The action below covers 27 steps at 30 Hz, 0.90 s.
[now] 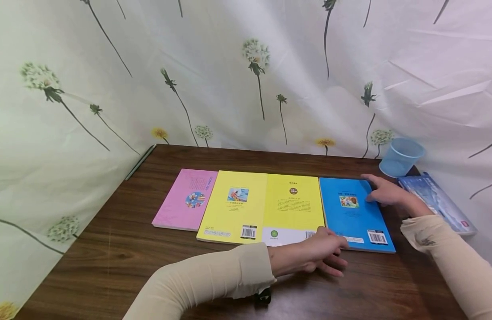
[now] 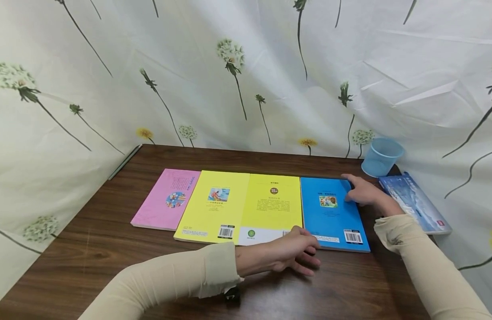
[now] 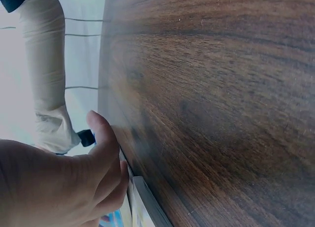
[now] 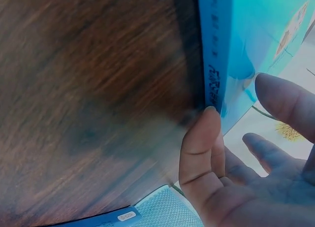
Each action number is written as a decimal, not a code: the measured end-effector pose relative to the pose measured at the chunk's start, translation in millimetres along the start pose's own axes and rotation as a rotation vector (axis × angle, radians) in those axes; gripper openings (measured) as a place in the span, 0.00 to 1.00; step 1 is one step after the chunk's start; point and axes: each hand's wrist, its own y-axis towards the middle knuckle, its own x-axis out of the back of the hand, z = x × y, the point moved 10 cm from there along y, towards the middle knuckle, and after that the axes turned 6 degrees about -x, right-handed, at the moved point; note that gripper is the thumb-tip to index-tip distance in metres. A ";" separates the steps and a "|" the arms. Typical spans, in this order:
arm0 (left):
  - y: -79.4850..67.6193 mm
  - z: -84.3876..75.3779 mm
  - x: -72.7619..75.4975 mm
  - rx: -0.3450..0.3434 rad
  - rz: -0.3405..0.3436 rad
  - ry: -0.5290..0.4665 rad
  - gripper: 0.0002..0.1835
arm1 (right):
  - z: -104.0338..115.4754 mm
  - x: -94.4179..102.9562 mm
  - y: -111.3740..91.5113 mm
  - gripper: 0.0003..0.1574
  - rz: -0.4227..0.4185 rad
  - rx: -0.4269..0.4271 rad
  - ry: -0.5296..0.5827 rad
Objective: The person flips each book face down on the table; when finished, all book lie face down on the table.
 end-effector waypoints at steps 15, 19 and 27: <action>-0.2 0.7 0.4 0.025 -0.027 -0.005 0.15 | -5.9 -0.6 1.0 0.50 0.002 -0.028 0.007; 0.4 1.3 -0.3 0.028 -0.025 -0.004 0.15 | -6.8 -1.1 -0.4 0.51 0.003 -0.034 0.009; 3.2 -4.6 8.8 -0.005 0.025 0.050 0.15 | -8.3 -2.0 1.6 0.50 0.009 -0.042 0.010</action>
